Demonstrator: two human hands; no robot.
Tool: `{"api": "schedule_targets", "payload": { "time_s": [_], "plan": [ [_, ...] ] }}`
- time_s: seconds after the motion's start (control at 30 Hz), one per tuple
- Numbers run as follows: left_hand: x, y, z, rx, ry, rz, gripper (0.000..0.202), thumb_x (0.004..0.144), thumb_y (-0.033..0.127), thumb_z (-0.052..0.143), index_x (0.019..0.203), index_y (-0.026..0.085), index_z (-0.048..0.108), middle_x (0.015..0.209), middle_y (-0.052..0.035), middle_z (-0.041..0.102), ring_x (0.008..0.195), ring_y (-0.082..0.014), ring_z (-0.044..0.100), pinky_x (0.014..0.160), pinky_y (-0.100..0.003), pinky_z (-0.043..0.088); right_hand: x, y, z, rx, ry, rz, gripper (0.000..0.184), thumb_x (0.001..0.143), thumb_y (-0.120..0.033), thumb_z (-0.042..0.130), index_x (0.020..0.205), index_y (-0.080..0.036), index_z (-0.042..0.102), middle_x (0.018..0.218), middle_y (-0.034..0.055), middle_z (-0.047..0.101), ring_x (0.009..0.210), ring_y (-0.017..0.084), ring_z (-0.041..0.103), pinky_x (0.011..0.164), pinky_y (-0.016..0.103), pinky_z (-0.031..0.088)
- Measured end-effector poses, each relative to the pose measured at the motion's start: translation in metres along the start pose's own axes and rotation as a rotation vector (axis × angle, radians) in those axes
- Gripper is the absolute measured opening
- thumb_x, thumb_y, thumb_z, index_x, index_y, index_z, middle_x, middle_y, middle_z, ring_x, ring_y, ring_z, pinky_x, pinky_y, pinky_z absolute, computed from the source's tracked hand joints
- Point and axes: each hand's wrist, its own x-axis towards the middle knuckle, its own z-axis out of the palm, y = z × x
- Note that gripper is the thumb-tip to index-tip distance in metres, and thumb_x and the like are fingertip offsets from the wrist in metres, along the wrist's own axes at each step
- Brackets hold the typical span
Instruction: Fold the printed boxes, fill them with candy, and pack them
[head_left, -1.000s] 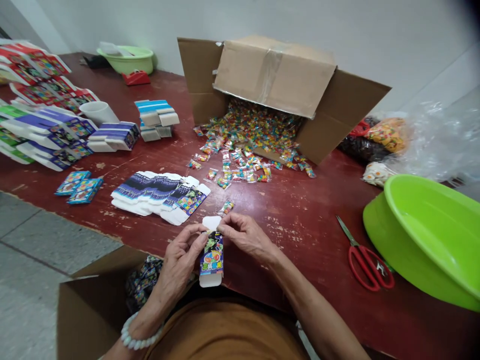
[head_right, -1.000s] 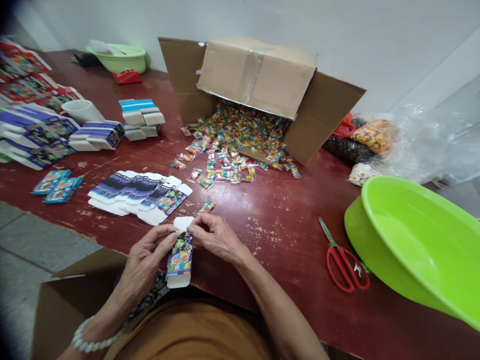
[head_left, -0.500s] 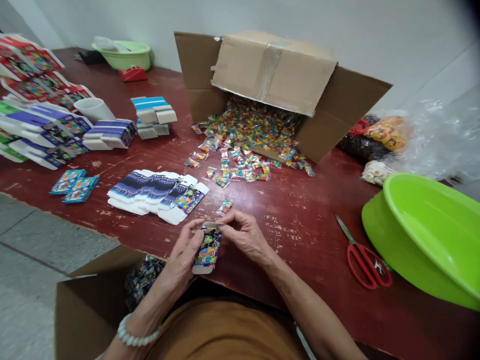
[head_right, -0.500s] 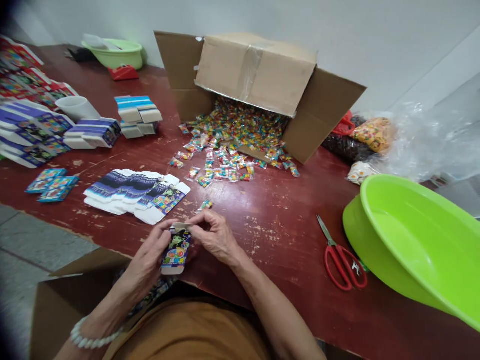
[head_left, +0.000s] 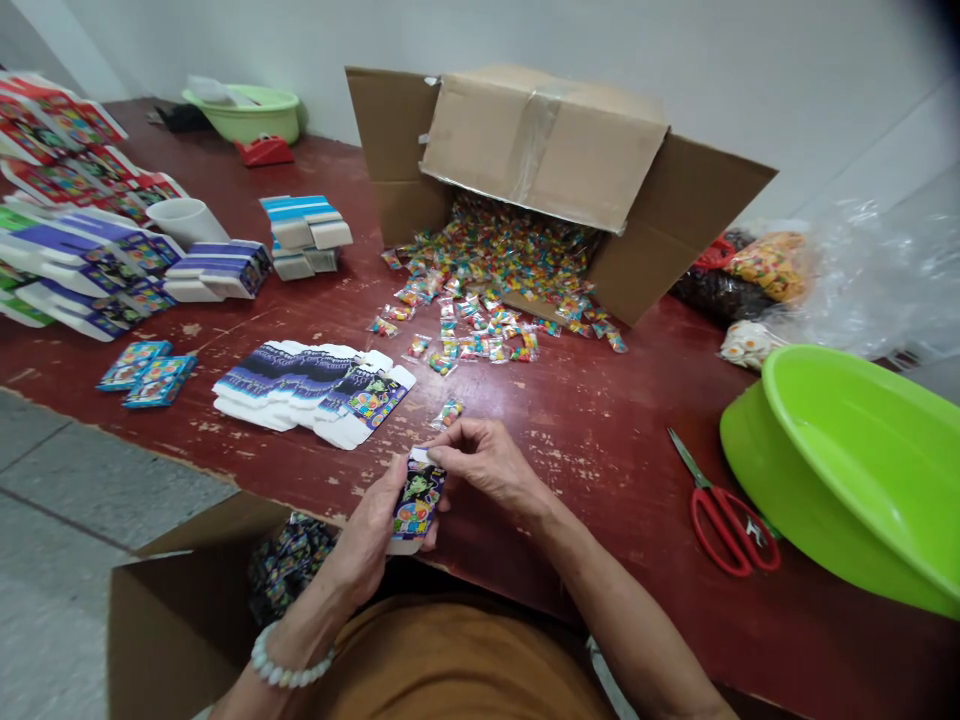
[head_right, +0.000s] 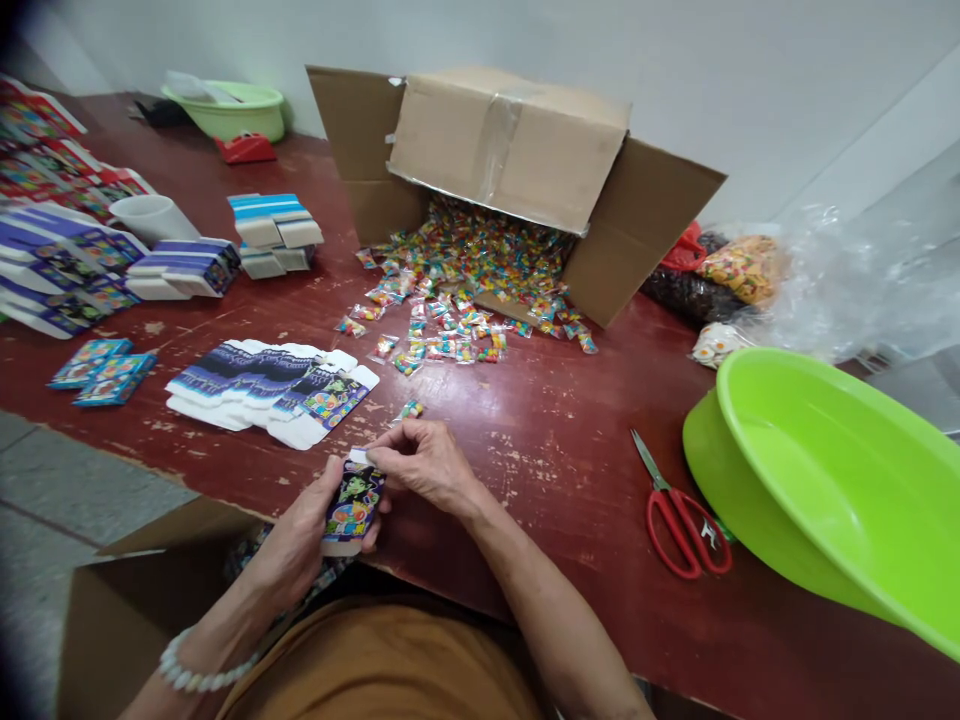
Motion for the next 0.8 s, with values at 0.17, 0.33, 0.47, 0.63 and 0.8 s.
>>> {"api": "schedule_targets", "payload": {
  "time_s": [0.17,0.33,0.47,0.63,0.8],
  "plan": [
    [0.002,-0.001,-0.008,0.073,-0.034,0.030,0.065,0.085,0.073,0.055,0.091,0.011,0.075,0.059,-0.0059,0.068,0.045,-0.0125,0.058,0.045,-0.022,0.044,-0.001,0.000,0.002,-0.004,-0.003,-0.016,0.020,0.077,-0.035,0.072,0.078,-0.016,0.068,0.066,-0.0003,0.068,0.051,0.009,0.056,0.049,0.021,0.043],
    [0.003,-0.004,-0.009,0.036,0.009,0.055,0.072,0.082,0.065,0.066,0.136,0.018,0.061,0.072,-0.0047,0.071,0.046,-0.0121,0.058,0.043,-0.021,0.046,-0.001,0.000,-0.001,-0.149,-0.074,-0.216,0.009,0.078,-0.020,0.066,0.069,-0.017,0.064,0.079,0.0014,0.073,0.061,0.010,0.060,0.056,0.020,0.046],
    [0.003,-0.003,-0.005,-0.018,0.007,0.058,0.074,0.086,0.062,0.064,0.144,0.019,0.053,0.070,-0.0024,0.068,0.044,-0.0122,0.058,0.041,-0.021,0.046,-0.004,-0.001,-0.002,-0.159,-0.210,-0.240,0.015,0.088,-0.026,0.062,0.075,-0.018,0.062,0.097,0.0034,0.073,0.062,0.009,0.059,0.059,0.021,0.049],
    [0.007,0.000,0.000,-0.096,0.022,0.058,0.068,0.086,0.061,0.065,0.140,0.022,0.055,0.070,-0.0007,0.068,0.040,-0.0135,0.059,0.038,-0.024,0.048,-0.005,0.014,0.004,-0.220,-0.183,-0.346,0.007,0.088,-0.025,0.064,0.094,-0.021,0.063,0.113,0.0045,0.069,0.081,0.012,0.062,0.072,0.025,0.052],
    [0.009,0.005,-0.006,-0.194,0.033,0.064,0.052,0.080,0.041,0.079,0.124,0.024,0.059,0.085,-0.0029,0.074,0.058,-0.0191,0.071,0.054,-0.031,0.060,0.024,0.022,-0.010,-0.508,0.016,-0.337,0.017,0.097,-0.025,0.053,0.103,-0.019,0.068,0.102,0.0056,0.067,0.093,0.018,0.062,0.087,0.032,0.050]
  ]
}}
